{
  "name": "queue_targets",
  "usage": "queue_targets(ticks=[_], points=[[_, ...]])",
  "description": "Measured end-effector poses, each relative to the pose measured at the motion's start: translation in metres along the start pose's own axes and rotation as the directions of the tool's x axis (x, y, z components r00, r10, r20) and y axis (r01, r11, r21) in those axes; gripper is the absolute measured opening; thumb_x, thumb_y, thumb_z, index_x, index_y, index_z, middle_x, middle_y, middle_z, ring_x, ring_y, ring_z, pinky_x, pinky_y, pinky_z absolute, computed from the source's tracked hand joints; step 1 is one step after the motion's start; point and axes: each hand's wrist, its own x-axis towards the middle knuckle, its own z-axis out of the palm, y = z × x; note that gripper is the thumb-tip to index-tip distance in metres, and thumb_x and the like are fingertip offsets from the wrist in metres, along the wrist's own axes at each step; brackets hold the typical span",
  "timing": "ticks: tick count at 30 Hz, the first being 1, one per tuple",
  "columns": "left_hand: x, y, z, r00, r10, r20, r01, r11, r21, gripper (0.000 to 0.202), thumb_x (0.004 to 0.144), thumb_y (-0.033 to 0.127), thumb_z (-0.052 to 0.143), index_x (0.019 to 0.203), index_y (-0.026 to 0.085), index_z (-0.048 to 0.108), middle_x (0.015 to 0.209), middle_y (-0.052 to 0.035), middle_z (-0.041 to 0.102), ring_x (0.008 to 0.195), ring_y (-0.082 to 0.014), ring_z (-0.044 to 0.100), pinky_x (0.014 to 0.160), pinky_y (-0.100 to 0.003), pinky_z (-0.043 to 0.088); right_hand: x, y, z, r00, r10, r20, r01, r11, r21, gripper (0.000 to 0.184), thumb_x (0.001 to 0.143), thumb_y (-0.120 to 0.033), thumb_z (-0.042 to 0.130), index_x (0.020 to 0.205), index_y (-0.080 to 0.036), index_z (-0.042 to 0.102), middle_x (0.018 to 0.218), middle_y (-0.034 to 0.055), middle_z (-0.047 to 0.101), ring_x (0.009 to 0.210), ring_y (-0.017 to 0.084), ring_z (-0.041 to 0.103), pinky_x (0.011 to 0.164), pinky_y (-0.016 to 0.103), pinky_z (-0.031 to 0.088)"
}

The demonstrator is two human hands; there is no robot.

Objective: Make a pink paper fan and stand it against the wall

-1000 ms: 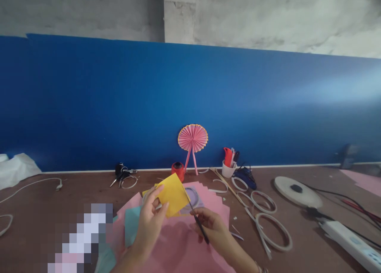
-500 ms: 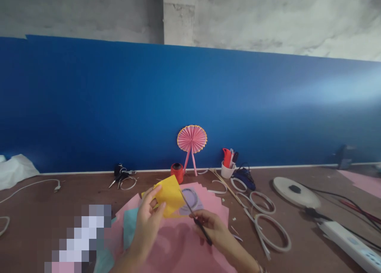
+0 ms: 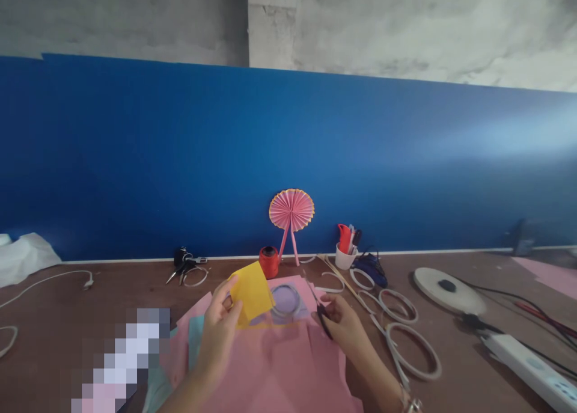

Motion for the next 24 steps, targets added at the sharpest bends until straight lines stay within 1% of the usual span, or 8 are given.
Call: queue_targets(ticks=[2, 5, 8, 11, 13, 17, 20, 24], points=[[0.0, -0.001, 0.0, 1.0, -0.007, 0.014, 0.007, 1.0, -0.013, 0.062, 0.072, 0.028, 0.062, 0.132, 0.023, 0.047, 0.13, -0.01, 0.055, 0.118, -0.0259, 0.053, 0.092, -0.036, 0.048, 0.004, 0.006, -0.006, 0.995, -0.022, -0.097, 0.013, 0.995, -0.095, 0.038, 0.059, -0.042, 0.069, 0.087, -0.02, 0.054, 0.058, -0.0054, 0.053, 0.051, 0.013, 0.051, 0.046, 0.022, 0.037], [0.001, -0.002, -0.001, 0.999, -0.026, 0.036, 0.026, 1.0, 0.01, 0.058, 0.073, 0.028, 0.059, 0.129, 0.023, 0.049, 0.135, -0.0094, 0.052, 0.12, -0.0257, 0.052, 0.093, -0.036, 0.047, 0.008, 0.01, -0.01, 0.996, -0.021, -0.086, 0.011, 0.993, -0.116, 0.038, 0.06, -0.043, 0.069, 0.087, -0.019, 0.056, 0.06, -0.0039, 0.055, 0.052, 0.013, 0.052, 0.046, 0.023, 0.038], [0.004, -0.005, -0.005, 0.996, -0.012, 0.089, 0.005, 0.997, 0.082, 0.051, 0.073, 0.024, 0.054, 0.123, 0.021, 0.055, 0.14, -0.0082, 0.046, 0.124, -0.0247, 0.048, 0.097, -0.035, 0.043, 0.006, 0.004, -0.009, 0.994, 0.056, 0.094, -0.053, 0.998, -0.039, 0.039, 0.059, -0.041, 0.07, 0.088, -0.018, 0.056, 0.059, -0.0052, 0.053, 0.045, 0.01, 0.047, 0.041, 0.021, 0.035], [0.008, -0.009, -0.009, 0.989, 0.044, 0.142, -0.066, 0.987, 0.149, 0.046, 0.07, 0.02, 0.052, 0.116, 0.02, 0.061, 0.138, -0.0072, 0.049, 0.127, -0.0246, 0.044, 0.103, -0.034, 0.038, 0.0, -0.005, -0.009, 0.94, 0.113, 0.323, -0.121, 0.993, 0.003, 0.035, 0.06, -0.037, 0.07, 0.087, -0.017, 0.059, 0.057, -0.0069, 0.05, 0.042, 0.008, 0.046, 0.038, 0.019, 0.035], [0.01, -0.011, -0.01, 0.984, 0.09, 0.154, -0.118, 0.977, 0.179, 0.044, 0.069, 0.018, 0.051, 0.112, 0.02, 0.064, 0.137, -0.0066, 0.051, 0.128, -0.0243, 0.044, 0.105, -0.034, 0.035, -0.004, -0.009, -0.011, 0.894, 0.128, 0.429, -0.141, 0.99, 0.0, 0.032, 0.059, -0.033, 0.072, 0.084, -0.016, 0.061, 0.058, -0.0069, 0.05, 0.043, 0.007, 0.047, 0.04, 0.019, 0.039], [0.011, -0.012, -0.011, 0.975, 0.154, 0.158, -0.185, 0.961, 0.205, 0.041, 0.071, 0.018, 0.052, 0.108, 0.021, 0.067, 0.131, -0.0061, 0.056, 0.125, -0.024, 0.046, 0.107, -0.035, 0.032, -0.01, -0.008, -0.015, 0.813, 0.181, 0.553, -0.191, 0.981, -0.04, 0.03, 0.056, -0.027, 0.076, 0.08, -0.013, 0.066, 0.058, -0.0053, 0.055, 0.042, 0.006, 0.049, 0.04, 0.018, 0.042], [0.012, -0.014, -0.012, 0.972, 0.165, 0.169, -0.201, 0.953, 0.227, 0.04, 0.072, 0.019, 0.052, 0.109, 0.022, 0.067, 0.131, -0.006, 0.056, 0.125, -0.0243, 0.047, 0.107, -0.037, 0.033, -0.01, -0.002, -0.015, 0.76, 0.206, 0.616, -0.215, 0.975, -0.06, 0.028, 0.055, -0.024, 0.075, 0.079, -0.012, 0.068, 0.054, -0.0049, 0.057, 0.04, 0.006, 0.049, 0.039, 0.018, 0.042], [0.013, -0.019, -0.014, 0.973, 0.142, 0.181, -0.185, 0.95, 0.252, 0.041, 0.073, 0.017, 0.051, 0.111, 0.022, 0.066, 0.128, -0.0072, 0.057, 0.124, -0.0244, 0.047, 0.106, -0.037, 0.033, -0.011, 0.002, -0.012, 0.719, 0.232, 0.655, -0.251, 0.966, -0.067, 0.027, 0.052, -0.018, 0.074, 0.078, -0.013, 0.07, 0.053, -0.0044, 0.061, 0.039, 0.007, 0.051, 0.039, 0.019, 0.045]])
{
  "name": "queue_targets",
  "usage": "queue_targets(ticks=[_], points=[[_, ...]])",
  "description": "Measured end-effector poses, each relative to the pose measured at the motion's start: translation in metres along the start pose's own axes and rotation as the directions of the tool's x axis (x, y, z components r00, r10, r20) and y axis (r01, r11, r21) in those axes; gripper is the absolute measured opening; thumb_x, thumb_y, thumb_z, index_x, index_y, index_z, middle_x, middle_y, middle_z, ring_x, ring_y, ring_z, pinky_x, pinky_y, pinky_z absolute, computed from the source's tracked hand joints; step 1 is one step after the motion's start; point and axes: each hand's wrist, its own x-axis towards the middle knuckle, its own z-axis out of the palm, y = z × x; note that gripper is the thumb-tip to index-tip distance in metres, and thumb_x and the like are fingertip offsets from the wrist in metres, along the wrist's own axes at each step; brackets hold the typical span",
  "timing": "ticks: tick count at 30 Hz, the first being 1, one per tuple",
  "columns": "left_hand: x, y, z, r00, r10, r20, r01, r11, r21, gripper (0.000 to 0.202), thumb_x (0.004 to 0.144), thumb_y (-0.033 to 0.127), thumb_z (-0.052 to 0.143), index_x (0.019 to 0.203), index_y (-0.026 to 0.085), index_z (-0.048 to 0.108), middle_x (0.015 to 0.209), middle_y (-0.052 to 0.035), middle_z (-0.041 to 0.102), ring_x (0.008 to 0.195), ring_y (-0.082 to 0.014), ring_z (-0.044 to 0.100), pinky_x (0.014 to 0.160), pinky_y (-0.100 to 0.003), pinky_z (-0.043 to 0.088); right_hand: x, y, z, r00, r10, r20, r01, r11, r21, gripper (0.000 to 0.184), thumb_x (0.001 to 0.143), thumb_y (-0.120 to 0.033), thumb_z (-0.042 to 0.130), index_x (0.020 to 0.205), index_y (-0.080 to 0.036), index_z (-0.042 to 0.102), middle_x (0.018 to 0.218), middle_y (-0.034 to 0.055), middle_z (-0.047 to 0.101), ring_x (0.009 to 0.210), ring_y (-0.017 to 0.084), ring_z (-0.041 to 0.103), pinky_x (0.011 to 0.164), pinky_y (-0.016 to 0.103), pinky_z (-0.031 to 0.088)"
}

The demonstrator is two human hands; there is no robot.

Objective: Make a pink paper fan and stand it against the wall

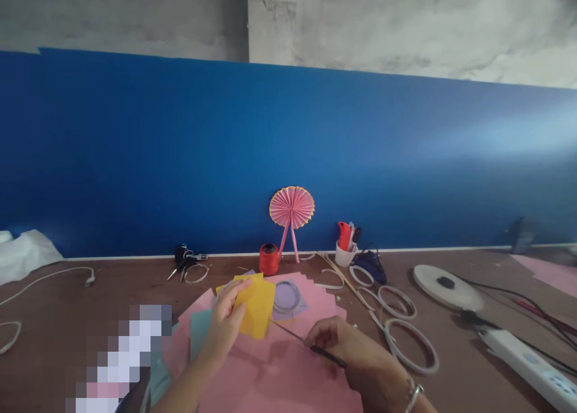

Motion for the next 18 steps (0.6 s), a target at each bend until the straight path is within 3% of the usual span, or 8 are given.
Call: queue_targets(ticks=[11, 18], points=[[-0.0003, 0.0011, 0.0007, 1.0, -0.024, -0.008, 0.024, 0.999, -0.027, 0.041, 0.072, 0.016, 0.053, 0.11, 0.02, 0.067, 0.124, -0.0082, 0.061, 0.125, -0.0259, 0.047, 0.106, -0.04, 0.033, -0.0043, -0.0057, 0.0044, 0.999, 0.029, -0.032, -0.033, 0.99, -0.134, 0.024, 0.057, -0.017, 0.07, 0.08, -0.014, 0.074, 0.053, -0.0025, 0.063, 0.041, 0.008, 0.054, 0.039, 0.016, 0.041], [-0.0017, 0.0033, 0.0023, 1.0, -0.009, 0.009, 0.009, 0.999, -0.034, 0.042, 0.07, 0.016, 0.053, 0.109, 0.021, 0.068, 0.123, -0.0074, 0.062, 0.122, -0.0259, 0.05, 0.105, -0.039, 0.035, -0.0028, -0.0045, 0.0046, 0.999, -0.016, -0.041, 0.008, 0.984, -0.176, 0.023, 0.057, -0.014, 0.067, 0.079, -0.013, 0.075, 0.053, -0.0025, 0.062, 0.044, 0.006, 0.05, 0.04, 0.014, 0.037]])
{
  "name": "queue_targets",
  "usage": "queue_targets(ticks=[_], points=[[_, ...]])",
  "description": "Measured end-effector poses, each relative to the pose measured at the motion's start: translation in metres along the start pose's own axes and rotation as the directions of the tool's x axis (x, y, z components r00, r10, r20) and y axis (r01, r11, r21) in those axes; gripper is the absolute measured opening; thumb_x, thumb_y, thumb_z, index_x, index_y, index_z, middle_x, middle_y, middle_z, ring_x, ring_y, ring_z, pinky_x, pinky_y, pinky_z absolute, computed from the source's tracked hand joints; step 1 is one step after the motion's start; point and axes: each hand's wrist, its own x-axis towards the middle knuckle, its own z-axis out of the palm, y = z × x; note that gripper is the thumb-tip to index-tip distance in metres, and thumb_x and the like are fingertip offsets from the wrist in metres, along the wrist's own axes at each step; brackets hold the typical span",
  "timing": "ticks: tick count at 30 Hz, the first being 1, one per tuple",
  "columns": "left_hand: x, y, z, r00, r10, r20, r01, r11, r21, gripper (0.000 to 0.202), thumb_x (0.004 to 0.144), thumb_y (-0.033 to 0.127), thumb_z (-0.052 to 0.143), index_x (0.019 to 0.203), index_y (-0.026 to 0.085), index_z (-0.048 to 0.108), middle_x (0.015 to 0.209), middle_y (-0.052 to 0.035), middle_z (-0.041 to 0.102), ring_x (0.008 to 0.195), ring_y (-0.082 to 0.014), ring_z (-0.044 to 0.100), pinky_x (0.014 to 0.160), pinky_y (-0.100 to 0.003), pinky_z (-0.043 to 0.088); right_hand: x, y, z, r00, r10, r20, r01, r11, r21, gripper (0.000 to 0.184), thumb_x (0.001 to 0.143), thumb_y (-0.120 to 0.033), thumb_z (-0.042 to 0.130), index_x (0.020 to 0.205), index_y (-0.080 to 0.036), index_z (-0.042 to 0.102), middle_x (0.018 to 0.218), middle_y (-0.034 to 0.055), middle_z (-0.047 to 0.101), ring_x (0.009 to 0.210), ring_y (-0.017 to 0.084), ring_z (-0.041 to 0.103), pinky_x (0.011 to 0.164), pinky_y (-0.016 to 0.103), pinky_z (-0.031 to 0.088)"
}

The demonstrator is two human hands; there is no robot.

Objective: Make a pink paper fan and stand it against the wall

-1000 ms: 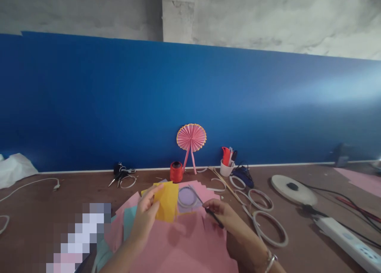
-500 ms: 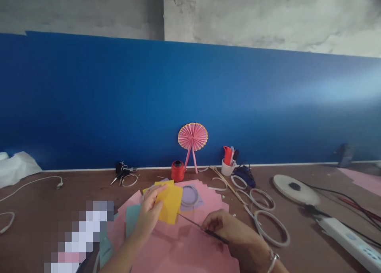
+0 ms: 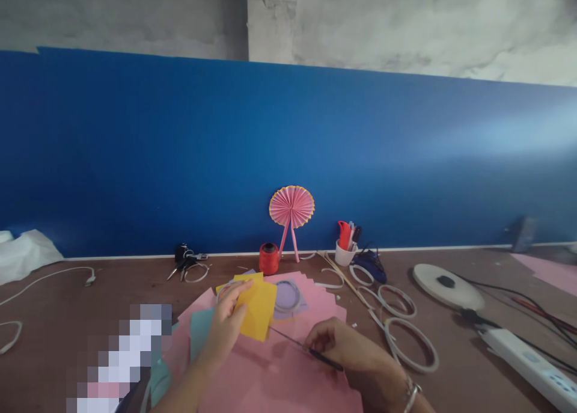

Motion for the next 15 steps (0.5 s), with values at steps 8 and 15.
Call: queue_targets(ticks=[8, 15], points=[[-0.0007, 0.0009, 0.0017, 1.0, 0.024, 0.019, -0.025, 0.999, 0.022, 0.041, 0.069, 0.016, 0.053, 0.107, 0.022, 0.068, 0.124, -0.0068, 0.061, 0.12, -0.0259, 0.051, 0.104, -0.039, 0.036, -0.003, -0.0071, 0.003, 1.0, -0.001, -0.003, 0.001, 1.0, -0.006, 0.021, 0.058, -0.013, 0.065, 0.077, -0.013, 0.073, 0.055, -0.0019, 0.063, 0.045, 0.007, 0.051, 0.041, 0.015, 0.04], [-0.0011, 0.0028, 0.0024, 1.0, -0.002, 0.008, 0.002, 1.0, 0.013, 0.043, 0.07, 0.016, 0.053, 0.109, 0.022, 0.067, 0.126, -0.0063, 0.061, 0.123, -0.0259, 0.049, 0.105, -0.04, 0.035, -0.0014, -0.0052, 0.0028, 1.0, 0.019, 0.004, -0.019, 1.0, 0.013, 0.024, 0.056, -0.011, 0.063, 0.077, -0.014, 0.073, 0.052, -0.0038, 0.06, 0.044, 0.008, 0.052, 0.04, 0.016, 0.039]])
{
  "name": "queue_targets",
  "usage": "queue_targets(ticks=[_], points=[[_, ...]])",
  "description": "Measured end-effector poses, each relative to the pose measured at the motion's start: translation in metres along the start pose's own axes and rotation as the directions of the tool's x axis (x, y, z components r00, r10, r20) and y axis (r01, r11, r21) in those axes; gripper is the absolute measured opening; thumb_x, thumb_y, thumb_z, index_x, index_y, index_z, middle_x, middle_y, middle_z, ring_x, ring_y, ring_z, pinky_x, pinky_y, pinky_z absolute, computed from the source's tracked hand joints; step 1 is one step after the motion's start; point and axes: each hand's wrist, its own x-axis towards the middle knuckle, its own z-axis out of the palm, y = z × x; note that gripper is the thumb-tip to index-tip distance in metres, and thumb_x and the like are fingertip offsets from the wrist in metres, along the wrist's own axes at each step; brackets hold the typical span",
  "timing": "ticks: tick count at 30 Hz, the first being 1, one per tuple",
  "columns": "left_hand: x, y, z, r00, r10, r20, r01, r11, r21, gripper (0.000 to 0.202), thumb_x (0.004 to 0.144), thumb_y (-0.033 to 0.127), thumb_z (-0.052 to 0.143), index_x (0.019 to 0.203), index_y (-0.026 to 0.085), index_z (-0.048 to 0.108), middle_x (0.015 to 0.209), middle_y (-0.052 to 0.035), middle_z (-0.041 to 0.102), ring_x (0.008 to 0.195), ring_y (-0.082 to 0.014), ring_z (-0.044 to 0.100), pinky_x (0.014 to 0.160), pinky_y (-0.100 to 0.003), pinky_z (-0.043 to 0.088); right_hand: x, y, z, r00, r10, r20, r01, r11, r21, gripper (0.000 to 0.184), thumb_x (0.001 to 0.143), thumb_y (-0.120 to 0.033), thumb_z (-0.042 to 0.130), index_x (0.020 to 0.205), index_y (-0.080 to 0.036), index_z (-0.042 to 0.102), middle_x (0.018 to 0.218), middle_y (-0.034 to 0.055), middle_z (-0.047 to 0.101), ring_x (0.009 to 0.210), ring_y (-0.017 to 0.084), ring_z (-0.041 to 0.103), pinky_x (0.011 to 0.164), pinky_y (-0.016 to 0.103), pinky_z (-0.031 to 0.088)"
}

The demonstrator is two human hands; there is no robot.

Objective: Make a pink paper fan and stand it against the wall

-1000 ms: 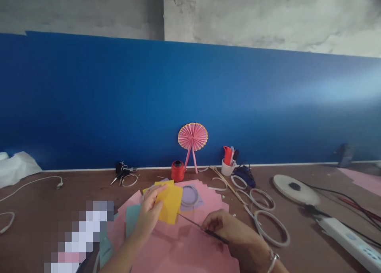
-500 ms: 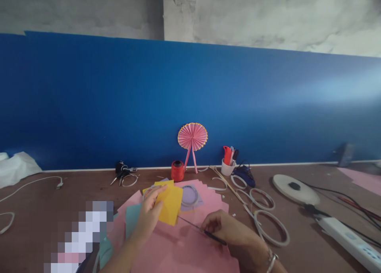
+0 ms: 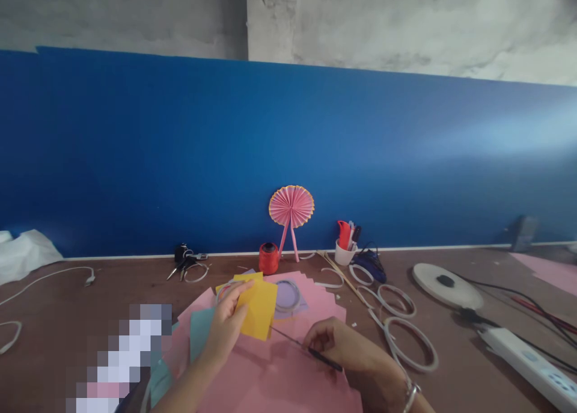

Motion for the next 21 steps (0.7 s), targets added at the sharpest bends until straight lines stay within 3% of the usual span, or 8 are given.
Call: queue_targets(ticks=[6, 8, 10, 13, 16, 18, 21], points=[[-0.001, 0.003, 0.0, 0.999, -0.017, -0.046, 0.016, 1.0, -0.018, 0.041, 0.071, 0.018, 0.053, 0.109, 0.022, 0.067, 0.125, -0.0066, 0.061, 0.123, -0.0258, 0.049, 0.104, -0.039, 0.036, -0.001, 0.0, -0.002, 1.0, 0.015, 0.003, -0.015, 1.0, -0.01, 0.024, 0.055, -0.013, 0.066, 0.079, -0.013, 0.07, 0.053, -0.0042, 0.059, 0.044, 0.008, 0.052, 0.041, 0.016, 0.038], [-0.002, 0.005, 0.0, 0.993, -0.032, -0.115, 0.031, 0.999, -0.011, 0.043, 0.071, 0.017, 0.052, 0.111, 0.022, 0.066, 0.127, -0.0059, 0.059, 0.124, -0.0247, 0.048, 0.103, -0.037, 0.037, 0.001, 0.002, -0.005, 0.999, -0.008, -0.049, 0.007, 1.0, -0.016, 0.026, 0.056, -0.016, 0.066, 0.082, -0.014, 0.066, 0.051, -0.0059, 0.057, 0.041, 0.008, 0.05, 0.039, 0.017, 0.036], [-0.002, 0.008, -0.001, 0.98, -0.04, -0.193, 0.041, 0.999, 0.003, 0.043, 0.071, 0.016, 0.05, 0.111, 0.024, 0.065, 0.127, -0.0045, 0.059, 0.124, -0.0233, 0.047, 0.104, -0.035, 0.036, 0.005, 0.005, -0.01, 0.982, -0.065, -0.177, 0.062, 0.998, -0.025, 0.025, 0.059, -0.02, 0.065, 0.083, -0.017, 0.061, 0.053, -0.0059, 0.056, 0.043, 0.01, 0.051, 0.04, 0.018, 0.036], [-0.002, 0.009, -0.002, 0.97, -0.044, -0.237, 0.048, 0.999, 0.011, 0.041, 0.071, 0.017, 0.05, 0.108, 0.024, 0.066, 0.122, -0.0036, 0.062, 0.123, -0.0222, 0.049, 0.104, -0.034, 0.036, 0.012, 0.012, -0.017, 0.875, -0.187, -0.446, 0.132, 0.98, -0.15, 0.018, 0.062, -0.024, 0.063, 0.078, -0.019, 0.055, 0.062, -0.0009, 0.062, 0.057, 0.016, 0.059, 0.05, 0.023, 0.041], [-0.001, 0.006, -0.002, 0.975, -0.047, -0.216, 0.045, 0.999, -0.014, 0.039, 0.07, 0.018, 0.051, 0.106, 0.022, 0.067, 0.12, -0.0044, 0.063, 0.119, -0.0224, 0.052, 0.102, -0.034, 0.038, 0.014, 0.015, -0.023, 0.739, -0.252, -0.625, 0.007, 0.93, -0.366, 0.016, 0.066, -0.021, 0.06, 0.081, -0.02, 0.056, 0.076, 0.0049, 0.068, 0.072, 0.02, 0.063, 0.062, 0.027, 0.043], [0.0, 0.002, -0.002, 0.978, -0.051, -0.204, 0.047, 0.999, -0.022, 0.039, 0.069, 0.019, 0.052, 0.105, 0.021, 0.067, 0.121, -0.0051, 0.062, 0.119, -0.0229, 0.052, 0.102, -0.034, 0.038, 0.013, 0.016, -0.025, 0.695, -0.275, -0.664, -0.129, 0.861, -0.492, 0.014, 0.068, -0.018, 0.058, 0.082, -0.019, 0.059, 0.082, 0.0077, 0.069, 0.077, 0.022, 0.063, 0.066, 0.028, 0.042], [0.0, -0.003, -0.001, 0.98, -0.065, -0.188, 0.061, 0.998, -0.023, 0.041, 0.068, 0.021, 0.053, 0.106, 0.02, 0.067, 0.124, -0.0068, 0.061, 0.121, -0.0247, 0.05, 0.102, -0.035, 0.038, 0.011, 0.015, -0.027, 0.679, -0.298, -0.671, -0.271, 0.747, -0.607, 0.008, 0.069, -0.017, 0.058, 0.076, -0.017, 0.062, 0.086, 0.0109, 0.068, 0.082, 0.024, 0.061, 0.069, 0.029, 0.04]])
